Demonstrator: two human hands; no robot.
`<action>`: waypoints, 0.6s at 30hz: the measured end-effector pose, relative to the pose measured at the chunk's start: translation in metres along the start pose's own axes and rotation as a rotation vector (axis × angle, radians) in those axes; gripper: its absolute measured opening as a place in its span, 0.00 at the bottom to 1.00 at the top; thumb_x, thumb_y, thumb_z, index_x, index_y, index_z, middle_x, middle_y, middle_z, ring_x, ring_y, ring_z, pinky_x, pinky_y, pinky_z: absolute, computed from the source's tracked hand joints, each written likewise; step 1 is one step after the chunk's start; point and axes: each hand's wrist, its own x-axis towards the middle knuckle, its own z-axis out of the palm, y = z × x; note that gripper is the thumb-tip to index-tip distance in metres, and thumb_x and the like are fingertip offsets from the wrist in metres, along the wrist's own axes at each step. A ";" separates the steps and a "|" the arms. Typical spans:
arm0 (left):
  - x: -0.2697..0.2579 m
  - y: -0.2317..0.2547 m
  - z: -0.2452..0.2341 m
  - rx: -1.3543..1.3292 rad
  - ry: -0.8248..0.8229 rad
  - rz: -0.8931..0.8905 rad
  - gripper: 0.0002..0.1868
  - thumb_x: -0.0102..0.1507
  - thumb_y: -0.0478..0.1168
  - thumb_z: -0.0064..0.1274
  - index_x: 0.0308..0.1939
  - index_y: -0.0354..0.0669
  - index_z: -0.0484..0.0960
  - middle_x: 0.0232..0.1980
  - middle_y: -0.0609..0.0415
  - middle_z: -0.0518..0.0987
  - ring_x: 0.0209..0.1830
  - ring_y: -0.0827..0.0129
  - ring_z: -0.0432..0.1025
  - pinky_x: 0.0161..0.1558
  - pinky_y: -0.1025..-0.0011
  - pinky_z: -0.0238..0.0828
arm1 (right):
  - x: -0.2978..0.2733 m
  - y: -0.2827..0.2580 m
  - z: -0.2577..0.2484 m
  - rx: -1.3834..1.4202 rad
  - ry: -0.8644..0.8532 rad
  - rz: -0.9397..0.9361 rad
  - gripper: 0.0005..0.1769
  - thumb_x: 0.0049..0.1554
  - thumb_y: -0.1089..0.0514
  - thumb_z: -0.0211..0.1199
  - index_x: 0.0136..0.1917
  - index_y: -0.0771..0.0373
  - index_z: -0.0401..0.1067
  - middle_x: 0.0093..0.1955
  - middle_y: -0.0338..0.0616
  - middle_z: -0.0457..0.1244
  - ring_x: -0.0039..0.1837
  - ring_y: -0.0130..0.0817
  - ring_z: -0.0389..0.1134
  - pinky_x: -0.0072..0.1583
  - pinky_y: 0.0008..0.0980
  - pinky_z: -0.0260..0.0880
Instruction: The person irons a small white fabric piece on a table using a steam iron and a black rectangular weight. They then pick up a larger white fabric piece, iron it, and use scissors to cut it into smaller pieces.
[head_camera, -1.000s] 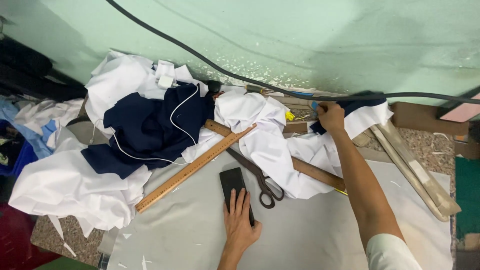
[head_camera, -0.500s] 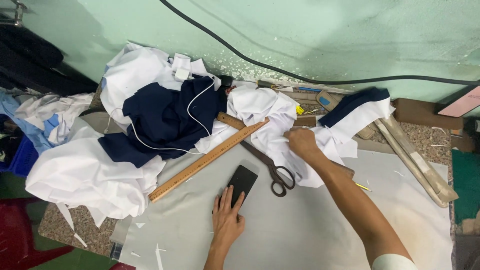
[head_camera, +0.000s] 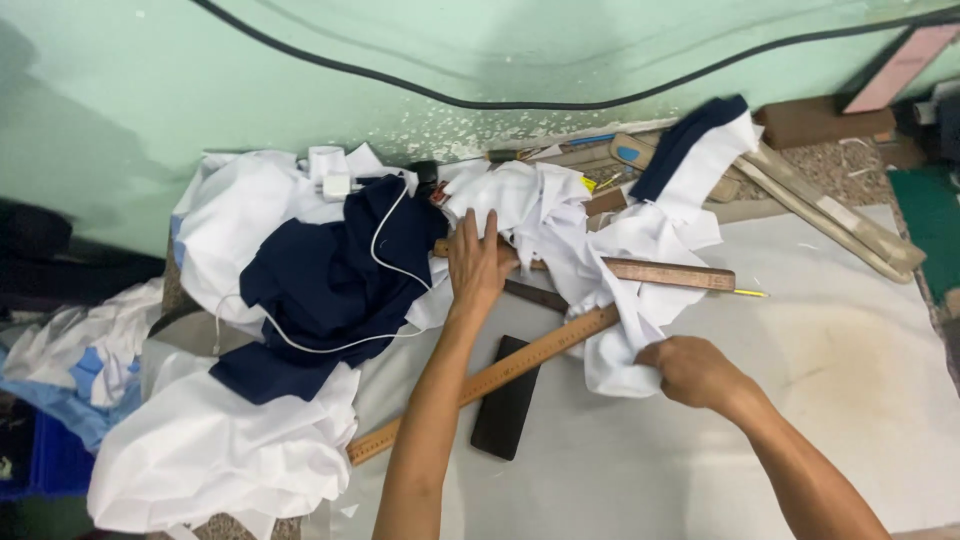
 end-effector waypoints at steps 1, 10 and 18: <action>0.015 0.003 0.004 -0.008 -0.010 0.020 0.48 0.52 0.48 0.69 0.72 0.41 0.63 0.74 0.33 0.59 0.72 0.38 0.57 0.65 0.43 0.57 | -0.015 0.001 0.001 0.014 0.003 0.019 0.25 0.49 0.69 0.61 0.58 0.49 0.79 0.53 0.41 0.72 0.56 0.39 0.73 0.61 0.37 0.71; 0.067 -0.046 0.120 0.049 -0.250 -0.043 0.26 0.62 0.42 0.62 0.65 0.54 0.79 0.61 0.52 0.78 0.63 0.53 0.71 0.62 0.50 0.64 | -0.057 0.032 -0.013 0.174 0.005 0.249 0.26 0.50 0.70 0.61 0.57 0.46 0.81 0.59 0.33 0.72 0.62 0.36 0.72 0.65 0.37 0.71; -0.007 -0.048 0.031 -1.512 0.237 -0.524 0.18 0.71 0.32 0.43 0.66 0.32 0.70 0.60 0.43 0.78 0.57 0.66 0.76 0.59 0.69 0.75 | 0.065 0.129 0.023 0.233 0.394 0.143 0.29 0.54 0.57 0.68 0.69 0.54 0.71 0.66 0.46 0.66 0.67 0.51 0.64 0.66 0.45 0.66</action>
